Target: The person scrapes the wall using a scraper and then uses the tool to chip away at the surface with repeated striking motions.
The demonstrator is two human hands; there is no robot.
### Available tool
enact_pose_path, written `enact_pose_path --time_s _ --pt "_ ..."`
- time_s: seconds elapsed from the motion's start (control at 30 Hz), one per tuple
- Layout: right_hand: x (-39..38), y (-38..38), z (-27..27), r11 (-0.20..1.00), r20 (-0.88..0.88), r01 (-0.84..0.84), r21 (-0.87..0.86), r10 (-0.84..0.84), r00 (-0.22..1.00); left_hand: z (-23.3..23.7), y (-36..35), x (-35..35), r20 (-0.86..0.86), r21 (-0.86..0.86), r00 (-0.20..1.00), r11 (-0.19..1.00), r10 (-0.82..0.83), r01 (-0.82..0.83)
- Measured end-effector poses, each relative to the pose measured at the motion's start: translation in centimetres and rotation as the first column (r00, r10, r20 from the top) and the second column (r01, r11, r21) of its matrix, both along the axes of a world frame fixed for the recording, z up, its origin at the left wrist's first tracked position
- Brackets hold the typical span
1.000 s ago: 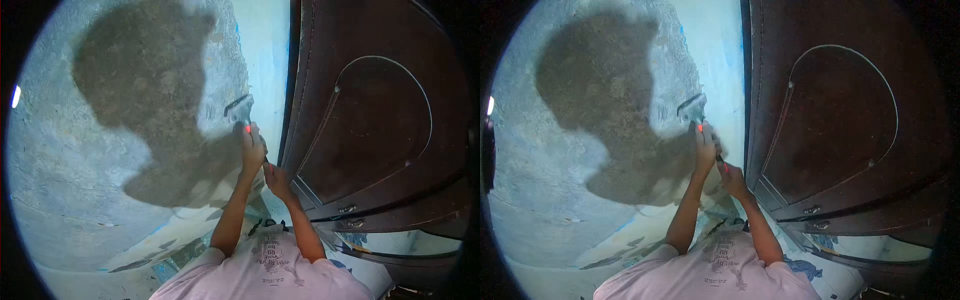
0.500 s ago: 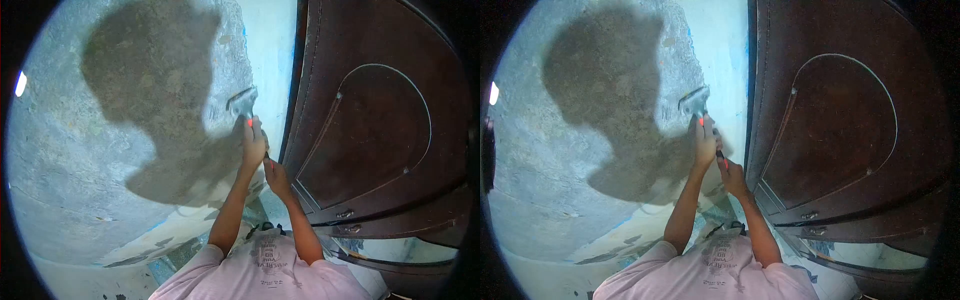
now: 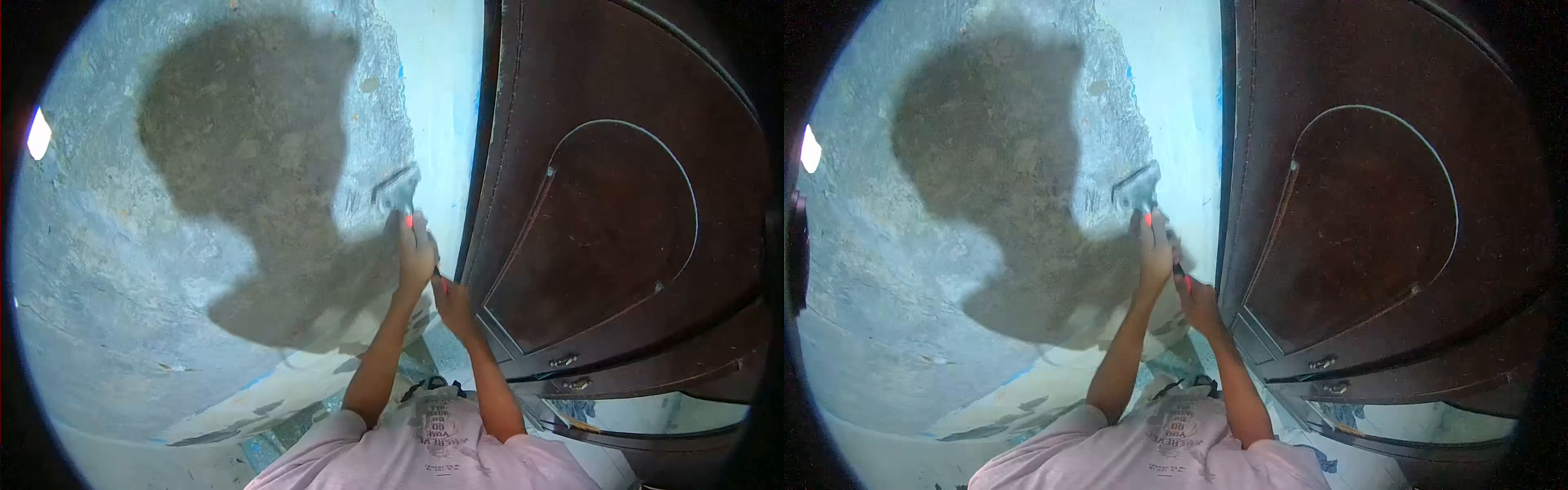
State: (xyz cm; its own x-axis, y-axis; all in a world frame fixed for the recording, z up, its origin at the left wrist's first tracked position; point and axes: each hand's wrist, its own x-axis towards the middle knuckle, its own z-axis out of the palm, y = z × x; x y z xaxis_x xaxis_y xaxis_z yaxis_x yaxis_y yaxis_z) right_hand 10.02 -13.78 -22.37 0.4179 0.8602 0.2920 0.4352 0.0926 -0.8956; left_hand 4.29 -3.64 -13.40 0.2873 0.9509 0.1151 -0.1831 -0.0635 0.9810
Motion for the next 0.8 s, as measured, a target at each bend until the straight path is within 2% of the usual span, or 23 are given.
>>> enact_pose_path --time_s 0.03,0.1,0.13,0.2,0.23,0.27,0.33,0.37,0.4,0.43,0.5,0.53,0.57,0.6,0.7,0.73,0.8 --pt "-0.5 -0.9 -0.6 0.999 -0.017 -0.018 0.033 0.019 1.000 -1.2 -0.3 -0.2 0.004 0.007 1.000 1.000 -0.006 0.006" --pt "-0.6 -0.8 -3.9 0.991 -0.097 -0.054 -0.121 0.042 0.994 -4.0 0.0 -0.3 -0.023 -0.033 1.000 0.999 0.016 -0.017" --pt "-0.4 -0.2 -3.1 0.992 -0.093 -0.048 -0.115 0.037 0.995 -4.8 0.9 0.1 -0.011 -0.062 1.000 0.998 0.020 -0.020" --pt "-0.4 0.5 0.3 0.999 0.007 0.032 -0.018 -0.032 0.999 0.3 0.7 -0.1 0.031 -0.067 0.999 0.997 -0.021 0.023" --pt "-0.1 0.8 2.4 0.998 -0.076 -0.003 -0.059 -0.001 0.997 3.1 0.6 -0.2 0.072 -0.072 0.996 0.996 -0.056 0.061" --pt "0.2 1.4 4.4 0.997 -0.052 0.010 -0.076 -0.014 0.999 4.7 1.0 -0.2 0.074 0.008 0.996 0.999 -0.052 0.052" --pt "-0.3 2.0 5.8 0.995 -0.028 0.025 -0.092 -0.028 0.999 7.0 1.3 -0.6 0.108 -0.010 0.991 0.997 -0.080 0.081" --pt "-0.8 2.2 6.0 0.996 -0.083 0.013 -0.086 -0.020 0.996 7.8 1.5 -0.9 0.141 -0.023 0.984 0.994 -0.106 0.110" --pt "-1.2 2.4 6.1 0.997 -0.135 0.004 -0.080 -0.014 0.991 7.1 1.5 -1.1 0.078 -0.001 0.994 0.997 -0.073 0.074" --pt "-1.7 2.6 4.2 0.999 -0.176 -0.009 -0.054 -0.001 0.984 4.3 2.2 -1.2 0.082 -0.001 0.993 0.997 -0.080 0.081" --pt "-2.9 1.8 -0.3 0.999 -0.078 0.037 -0.016 -0.038 0.996 -2.9 3.7 -0.9 -0.113 0.255 0.992 0.966 0.060 -0.030" --pt "-3.1 1.2 -2.9 1.000 -0.099 0.017 -0.007 -0.018 0.995 -4.5 3.1 -1.1 -0.104 0.251 0.993 0.968 0.055 -0.027" --pt "-3.4 0.8 -4.8 1.000 -0.123 -0.002 0.005 0.003 0.992 -5.8 2.5 -1.5 -0.148 0.171 0.987 0.985 0.056 -0.030" --pt "-3.5 0.7 -5.5 0.998 -0.062 0.047 -0.032 -0.049 0.997 -6.1 2.4 -1.5 -0.192 0.096 0.980 0.995 0.051 -0.033" --pt "-2.4 1.7 -1.1 0.996 -0.110 0.069 -0.052 -0.074 0.991 -0.8 2.6 -0.7 -0.162 0.162 0.987 0.987 0.017 0.009" --pt "-1.4 2.0 0.0 0.997 -0.146 0.044 -0.058 -0.052 0.988 3.4 1.4 -1.0 -0.046 -0.124 0.991 0.985 -0.123 0.116" --pt "-0.5 2.0 4.0 0.996 -0.123 0.065 -0.061 -0.072 0.990 5.4 1.8 -0.2 0.023 -0.072 0.986 0.984 -0.164 0.166"
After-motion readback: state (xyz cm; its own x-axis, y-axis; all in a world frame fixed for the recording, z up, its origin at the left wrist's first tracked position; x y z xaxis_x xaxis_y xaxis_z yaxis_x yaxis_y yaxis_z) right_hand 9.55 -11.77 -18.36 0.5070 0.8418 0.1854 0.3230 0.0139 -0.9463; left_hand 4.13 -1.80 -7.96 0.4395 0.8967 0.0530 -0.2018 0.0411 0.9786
